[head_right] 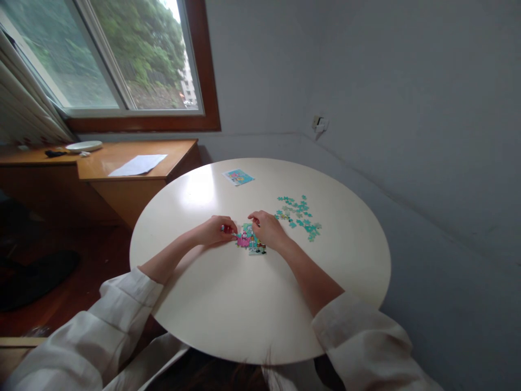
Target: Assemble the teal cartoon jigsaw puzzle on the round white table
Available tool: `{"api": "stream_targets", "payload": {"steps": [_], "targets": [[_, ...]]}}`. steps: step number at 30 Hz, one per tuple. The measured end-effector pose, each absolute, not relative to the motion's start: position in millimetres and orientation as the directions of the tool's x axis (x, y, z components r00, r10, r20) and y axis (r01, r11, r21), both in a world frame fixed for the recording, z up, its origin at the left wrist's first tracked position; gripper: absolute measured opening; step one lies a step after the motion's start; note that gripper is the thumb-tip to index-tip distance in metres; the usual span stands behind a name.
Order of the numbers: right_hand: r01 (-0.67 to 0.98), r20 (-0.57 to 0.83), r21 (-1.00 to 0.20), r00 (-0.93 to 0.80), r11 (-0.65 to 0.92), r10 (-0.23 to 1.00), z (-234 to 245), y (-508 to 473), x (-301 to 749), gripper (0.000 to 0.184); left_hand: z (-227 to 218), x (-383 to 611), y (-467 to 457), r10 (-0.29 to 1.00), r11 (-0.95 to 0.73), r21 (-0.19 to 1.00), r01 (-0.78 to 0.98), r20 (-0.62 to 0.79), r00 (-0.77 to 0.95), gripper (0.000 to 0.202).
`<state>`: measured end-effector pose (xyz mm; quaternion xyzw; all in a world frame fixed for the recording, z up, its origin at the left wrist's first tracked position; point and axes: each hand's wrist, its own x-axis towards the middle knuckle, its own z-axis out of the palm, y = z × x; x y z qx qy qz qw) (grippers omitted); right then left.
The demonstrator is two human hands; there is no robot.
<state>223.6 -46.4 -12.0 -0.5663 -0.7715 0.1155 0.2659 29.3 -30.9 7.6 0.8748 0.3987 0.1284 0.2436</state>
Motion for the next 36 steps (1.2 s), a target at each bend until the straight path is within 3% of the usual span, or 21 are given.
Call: {"api": "stream_targets", "payload": {"steps": [9, 14, 24, 36], "targets": [[0.826, 0.299, -0.449, -0.222, 0.342, 0.928, -3.5, -43.3, 234.3, 0.02, 5.0, 25.7, -23.9, 0.776, -0.561, 0.515, 0.648, 0.053, 0.629, 0.014], [0.841, 0.215, -0.422, -0.269, 0.338, 0.939, 9.1, -46.7, 251.2, 0.017, 9.8, 18.2, -20.3, 0.778, -0.562, 0.519, 0.645, 0.066, 0.625, 0.012], [0.813, -0.051, -0.515, -0.347, 0.273, 0.936, 16.7, -48.8, 284.2, 0.017, 15.3, 10.4, -21.0, 0.775, -0.551, 0.532, 0.643, 0.04, 0.631, 0.012], [0.816, -0.155, -0.521, -0.376, 0.248, 0.913, 19.4, -51.9, 287.1, 0.017, 15.6, 12.1, -22.2, 0.756, -0.558, 0.509, 0.656, -0.015, 0.655, 0.013]]}}
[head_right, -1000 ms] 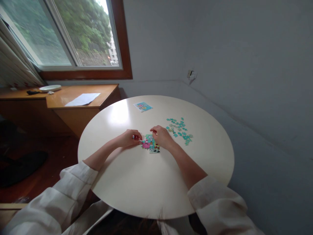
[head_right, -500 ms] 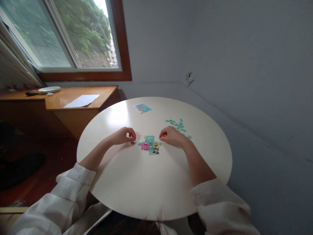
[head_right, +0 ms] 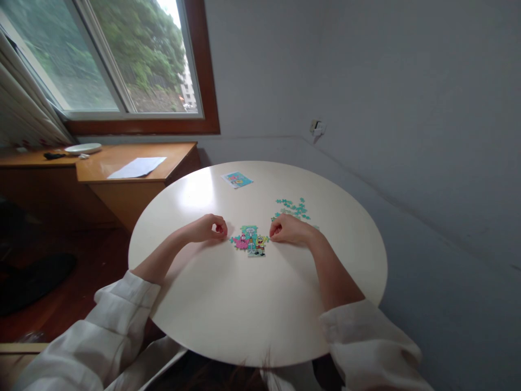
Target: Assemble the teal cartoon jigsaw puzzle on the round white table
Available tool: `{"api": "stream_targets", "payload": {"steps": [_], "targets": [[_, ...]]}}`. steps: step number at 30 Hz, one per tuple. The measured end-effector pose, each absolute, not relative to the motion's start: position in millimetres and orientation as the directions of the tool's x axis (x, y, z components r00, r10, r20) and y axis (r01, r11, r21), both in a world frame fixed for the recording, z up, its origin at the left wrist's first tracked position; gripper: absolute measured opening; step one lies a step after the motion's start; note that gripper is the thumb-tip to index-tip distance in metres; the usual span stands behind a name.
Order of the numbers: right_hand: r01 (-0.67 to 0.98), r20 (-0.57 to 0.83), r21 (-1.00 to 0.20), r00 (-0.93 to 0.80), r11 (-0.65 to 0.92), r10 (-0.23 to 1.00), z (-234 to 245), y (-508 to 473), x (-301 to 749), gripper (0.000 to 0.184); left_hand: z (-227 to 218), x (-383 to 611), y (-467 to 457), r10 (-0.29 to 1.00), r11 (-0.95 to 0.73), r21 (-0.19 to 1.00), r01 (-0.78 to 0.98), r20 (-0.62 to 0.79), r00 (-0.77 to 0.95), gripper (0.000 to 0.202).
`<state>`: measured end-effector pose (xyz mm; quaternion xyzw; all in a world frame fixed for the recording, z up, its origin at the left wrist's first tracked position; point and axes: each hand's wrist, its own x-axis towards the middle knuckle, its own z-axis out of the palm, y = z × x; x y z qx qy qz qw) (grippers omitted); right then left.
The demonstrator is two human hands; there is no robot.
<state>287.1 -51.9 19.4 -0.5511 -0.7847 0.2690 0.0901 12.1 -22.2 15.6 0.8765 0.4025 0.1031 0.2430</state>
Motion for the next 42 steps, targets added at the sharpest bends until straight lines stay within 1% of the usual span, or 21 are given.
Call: {"api": "stream_targets", "payload": {"steps": [10, 16, 22, 28, 38, 42], "targets": [[0.818, -0.177, -0.524, -0.376, 0.237, 0.91, 19.1, -52.2, 282.9, 0.018, 11.9, 17.9, -25.3, 0.749, -0.572, 0.471, 0.672, -0.034, 0.662, 0.012], [0.829, -0.191, -0.505, -0.378, 0.239, 0.906, 20.1, -52.4, 280.5, 0.019, 12.4, 18.9, -25.5, 0.756, -0.579, 0.442, 0.685, -0.023, 0.654, 0.014], [0.817, -0.186, -0.525, -0.384, 0.238, 0.905, 18.4, -52.7, 278.6, 0.019, 9.7, 21.2, -26.0, 0.759, -0.584, 0.424, 0.692, -0.017, 0.651, 0.015], [0.833, -0.185, -0.498, -0.372, 0.24, 0.909, 19.8, -53.7, 277.7, 0.019, 14.2, 22.5, -30.2, 0.766, -0.588, 0.398, 0.704, -0.005, 0.643, 0.018], [0.854, -0.032, -0.436, -0.329, 0.283, 0.944, 12.0, -48.4, 273.2, 0.017, 10.6, 23.4, -26.2, 0.801, -0.571, 0.343, 0.746, 0.034, 0.598, 0.019], [0.852, -0.005, -0.435, -0.325, 0.29, 0.946, 6.2, -44.6, 274.7, 0.016, 7.3, 23.7, -23.8, 0.808, -0.568, 0.333, 0.753, 0.05, 0.587, 0.018]]}}
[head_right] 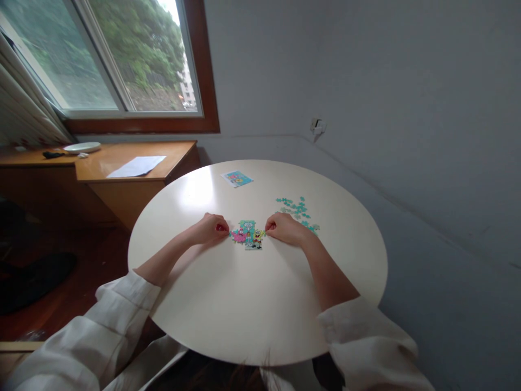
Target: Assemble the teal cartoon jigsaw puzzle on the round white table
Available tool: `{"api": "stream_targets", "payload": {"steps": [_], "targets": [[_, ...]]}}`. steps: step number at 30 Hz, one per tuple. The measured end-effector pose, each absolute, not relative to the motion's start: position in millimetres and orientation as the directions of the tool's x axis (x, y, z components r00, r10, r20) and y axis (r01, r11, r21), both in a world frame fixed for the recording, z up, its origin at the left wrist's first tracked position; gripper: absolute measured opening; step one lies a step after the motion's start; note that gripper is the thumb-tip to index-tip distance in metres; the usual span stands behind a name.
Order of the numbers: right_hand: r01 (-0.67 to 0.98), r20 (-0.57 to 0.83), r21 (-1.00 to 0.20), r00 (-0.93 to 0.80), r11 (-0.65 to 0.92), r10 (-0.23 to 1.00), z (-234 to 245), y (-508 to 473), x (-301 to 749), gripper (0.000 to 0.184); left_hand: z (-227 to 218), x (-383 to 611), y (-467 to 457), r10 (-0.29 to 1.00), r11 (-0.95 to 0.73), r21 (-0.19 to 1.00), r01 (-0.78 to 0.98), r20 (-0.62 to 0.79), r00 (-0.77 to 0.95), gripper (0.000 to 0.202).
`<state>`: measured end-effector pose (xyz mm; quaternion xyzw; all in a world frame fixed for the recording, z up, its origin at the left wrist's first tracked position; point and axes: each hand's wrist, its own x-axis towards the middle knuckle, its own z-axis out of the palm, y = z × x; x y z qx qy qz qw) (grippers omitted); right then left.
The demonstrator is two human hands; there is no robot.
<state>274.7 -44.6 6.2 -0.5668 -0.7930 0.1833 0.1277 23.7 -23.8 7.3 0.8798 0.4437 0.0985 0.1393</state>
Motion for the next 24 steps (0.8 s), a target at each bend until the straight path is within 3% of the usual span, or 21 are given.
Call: {"api": "stream_targets", "payload": {"steps": [24], "targets": [[0.884, 0.026, -0.381, -0.282, 0.27, 0.959, 3.2, -41.3, 267.4, 0.014, 4.9, 26.8, -24.3, 0.844, -0.521, 0.321, 0.791, 0.056, 0.533, 0.018]]}}
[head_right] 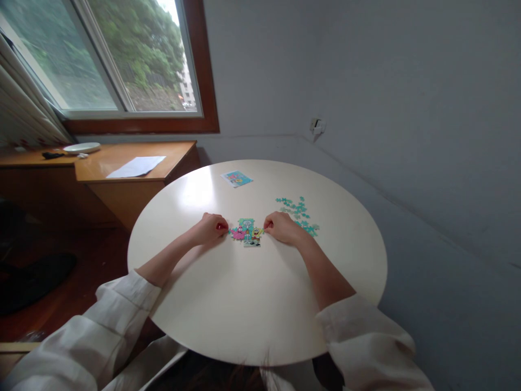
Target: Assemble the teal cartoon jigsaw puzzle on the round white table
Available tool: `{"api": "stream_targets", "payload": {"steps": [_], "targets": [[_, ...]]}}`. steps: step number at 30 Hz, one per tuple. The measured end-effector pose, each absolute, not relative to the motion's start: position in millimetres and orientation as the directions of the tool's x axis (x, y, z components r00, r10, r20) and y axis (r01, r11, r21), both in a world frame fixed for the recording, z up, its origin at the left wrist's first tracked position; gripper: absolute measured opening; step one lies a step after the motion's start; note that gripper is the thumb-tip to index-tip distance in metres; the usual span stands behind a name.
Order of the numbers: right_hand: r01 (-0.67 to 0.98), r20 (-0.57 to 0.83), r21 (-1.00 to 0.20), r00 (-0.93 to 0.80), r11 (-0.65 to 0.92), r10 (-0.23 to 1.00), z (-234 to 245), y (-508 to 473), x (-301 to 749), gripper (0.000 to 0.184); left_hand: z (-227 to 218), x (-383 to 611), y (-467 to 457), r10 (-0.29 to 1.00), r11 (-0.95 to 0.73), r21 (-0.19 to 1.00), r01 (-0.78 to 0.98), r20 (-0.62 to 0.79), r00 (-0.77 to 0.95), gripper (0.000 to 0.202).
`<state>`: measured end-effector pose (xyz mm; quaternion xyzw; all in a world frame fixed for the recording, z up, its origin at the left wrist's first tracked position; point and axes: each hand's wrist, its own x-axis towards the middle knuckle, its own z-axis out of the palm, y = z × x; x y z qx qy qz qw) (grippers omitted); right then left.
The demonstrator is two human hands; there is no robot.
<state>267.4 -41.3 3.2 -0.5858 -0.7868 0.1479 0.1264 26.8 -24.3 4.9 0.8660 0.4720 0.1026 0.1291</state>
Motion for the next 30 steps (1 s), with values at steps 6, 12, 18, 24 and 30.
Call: {"api": "stream_targets", "payload": {"steps": [6, 12, 18, 24, 30], "targets": [[0.891, 0.023, -0.375, -0.267, 0.256, 0.963, 6.0, -43.9, 266.3, 0.014, 7.7, 27.2, -25.5, 0.852, -0.506, 0.313, 0.804, 0.042, 0.521, 0.017], [0.88, 0.03, -0.385, -0.29, 0.279, 0.957, 6.9, -44.5, 270.4, 0.015, 9.3, 25.3, -25.1, 0.858, -0.495, 0.305, 0.814, 0.022, 0.513, 0.018], [0.875, 0.017, -0.402, -0.286, 0.269, 0.958, 3.6, -41.6, 274.6, 0.014, 8.4, 24.9, -24.4, 0.865, -0.482, 0.307, 0.821, 0.015, 0.502, 0.016], [0.905, -0.015, -0.353, -0.259, 0.237, 0.966, 9.4, -45.9, 266.1, 0.012, 3.0, 26.6, -22.8, 0.86, -0.492, 0.311, 0.814, 0.026, 0.51, 0.016], [0.923, -0.044, -0.276, -0.289, 0.266, 0.956, 15.8, -51.8, 259.7, 0.014, -1.5, 26.1, -21.9, 0.851, -0.512, 0.294, 0.807, 0.049, 0.523, 0.016]]}}
